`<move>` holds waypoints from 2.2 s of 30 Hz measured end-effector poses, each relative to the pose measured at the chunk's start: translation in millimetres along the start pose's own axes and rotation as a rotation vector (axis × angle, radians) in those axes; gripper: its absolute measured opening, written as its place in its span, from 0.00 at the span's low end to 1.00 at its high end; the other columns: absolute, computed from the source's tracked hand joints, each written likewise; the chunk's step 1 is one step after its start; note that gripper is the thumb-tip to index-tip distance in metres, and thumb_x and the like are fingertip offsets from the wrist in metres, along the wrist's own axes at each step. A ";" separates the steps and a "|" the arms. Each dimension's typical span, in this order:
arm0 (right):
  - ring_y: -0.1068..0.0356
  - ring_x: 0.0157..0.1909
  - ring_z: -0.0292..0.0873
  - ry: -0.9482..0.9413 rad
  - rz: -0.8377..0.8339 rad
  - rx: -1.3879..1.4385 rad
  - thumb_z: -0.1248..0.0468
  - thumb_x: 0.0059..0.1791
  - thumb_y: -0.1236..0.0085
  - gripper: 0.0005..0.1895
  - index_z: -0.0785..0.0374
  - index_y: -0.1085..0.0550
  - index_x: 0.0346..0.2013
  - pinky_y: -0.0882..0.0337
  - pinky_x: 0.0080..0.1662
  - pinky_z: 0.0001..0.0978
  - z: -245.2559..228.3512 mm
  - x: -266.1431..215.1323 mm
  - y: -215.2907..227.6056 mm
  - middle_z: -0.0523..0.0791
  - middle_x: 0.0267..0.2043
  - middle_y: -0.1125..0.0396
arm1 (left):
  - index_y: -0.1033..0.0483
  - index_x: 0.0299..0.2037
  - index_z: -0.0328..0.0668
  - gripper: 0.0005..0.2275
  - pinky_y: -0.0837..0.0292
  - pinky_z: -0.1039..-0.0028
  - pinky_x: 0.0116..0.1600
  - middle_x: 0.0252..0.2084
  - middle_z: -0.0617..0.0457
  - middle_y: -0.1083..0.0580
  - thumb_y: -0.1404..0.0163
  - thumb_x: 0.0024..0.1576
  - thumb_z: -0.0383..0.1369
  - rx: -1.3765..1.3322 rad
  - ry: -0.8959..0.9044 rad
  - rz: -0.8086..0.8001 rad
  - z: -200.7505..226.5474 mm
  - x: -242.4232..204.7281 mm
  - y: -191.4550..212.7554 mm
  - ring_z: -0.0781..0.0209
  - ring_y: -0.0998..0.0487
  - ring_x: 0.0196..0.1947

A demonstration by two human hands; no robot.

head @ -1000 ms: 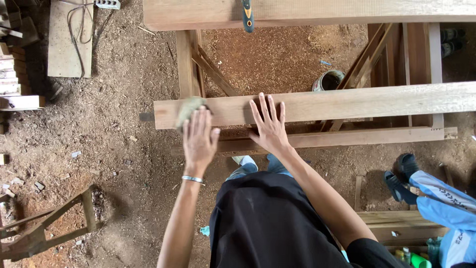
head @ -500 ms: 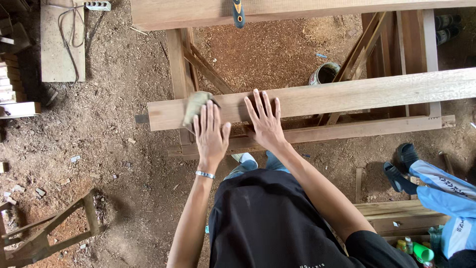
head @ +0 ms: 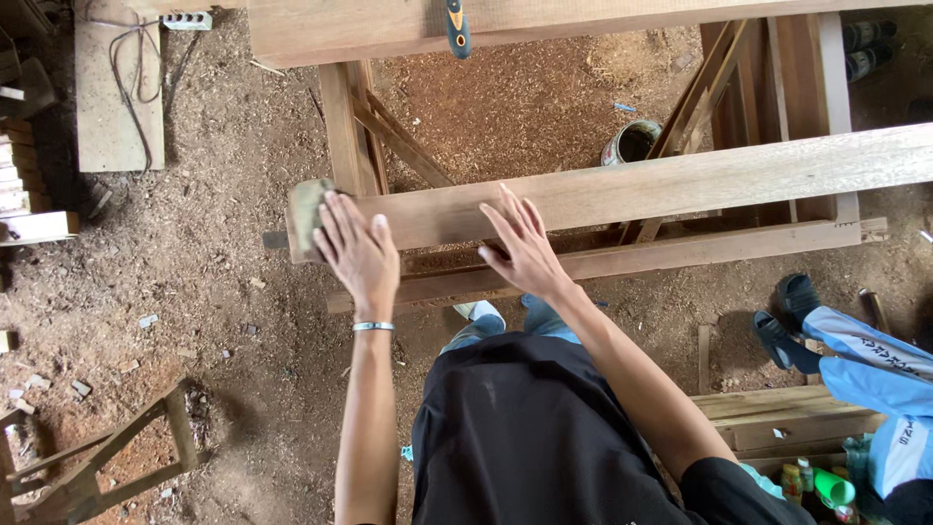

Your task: The person sands a long wooden plank by hand using a piece of sandpaper, moving it back and forth across the surface and along the edges.

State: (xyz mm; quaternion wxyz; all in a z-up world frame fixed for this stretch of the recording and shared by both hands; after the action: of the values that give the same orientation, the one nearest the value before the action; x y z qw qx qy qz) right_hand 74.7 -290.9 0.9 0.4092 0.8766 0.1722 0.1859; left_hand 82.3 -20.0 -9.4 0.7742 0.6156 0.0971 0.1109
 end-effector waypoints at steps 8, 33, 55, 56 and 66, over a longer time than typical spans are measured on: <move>0.51 0.79 0.53 -0.250 0.326 -0.174 0.59 0.56 0.47 0.24 0.61 0.36 0.66 0.57 0.77 0.58 73.6 -91.9 77.4 0.55 0.77 0.49 | 0.51 0.76 0.36 0.30 0.64 0.55 0.80 0.79 0.44 0.50 0.71 0.70 0.49 -0.154 -0.499 -0.055 92.4 -56.7 -8.9 0.51 0.53 0.79; 0.66 0.81 0.66 -0.406 0.032 -0.322 0.49 0.47 0.41 0.54 0.69 0.59 0.77 0.57 0.73 0.67 161.1 -135.1 144.6 0.62 0.80 0.67 | 0.39 0.72 0.45 0.31 0.43 0.61 0.76 0.72 0.51 0.39 0.75 0.65 0.54 0.078 -0.470 -0.341 218.0 -85.7 -16.9 0.59 0.42 0.76; 0.73 0.82 0.64 -0.368 -0.085 -0.300 0.48 0.52 0.45 0.53 0.66 0.63 0.79 0.65 0.75 0.65 178.9 -142.4 141.5 0.59 0.82 0.72 | 0.42 0.72 0.43 0.24 0.57 0.53 0.78 0.76 0.46 0.41 0.69 0.70 0.46 0.018 -0.406 0.107 160.5 -69.0 -18.5 0.53 0.46 0.77; 0.73 0.82 0.64 -0.374 -0.080 -0.293 0.48 0.51 0.45 0.53 0.66 0.62 0.78 0.65 0.75 0.65 177.4 -142.4 141.6 0.59 0.82 0.72 | 0.42 0.72 0.39 0.25 0.55 0.52 0.76 0.76 0.41 0.41 0.68 0.70 0.46 0.070 -0.318 0.197 143.1 -57.0 -8.1 0.50 0.46 0.76; 0.71 0.82 0.64 -0.390 -0.050 -0.297 0.48 0.53 0.45 0.51 0.68 0.61 0.78 0.64 0.75 0.66 169.6 -140.3 143.9 0.60 0.82 0.69 | 0.41 0.71 0.41 0.27 0.57 0.51 0.78 0.75 0.44 0.41 0.70 0.68 0.50 -0.132 -0.574 0.068 301.8 -74.3 -27.7 0.50 0.42 0.76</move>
State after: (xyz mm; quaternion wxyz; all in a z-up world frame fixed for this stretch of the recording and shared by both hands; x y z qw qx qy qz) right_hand 53.2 -552.6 -13.7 0.5636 0.8215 0.0825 0.0264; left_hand 99.3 -328.8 32.1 0.8042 0.5729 -0.1538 -0.0355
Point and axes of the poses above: each hand's wrist, its own x-axis towards the middle knuckle, its own y-axis out of the back of the hand, z = x × y, the point moved 6 cm from there along x, towards the middle knuckle
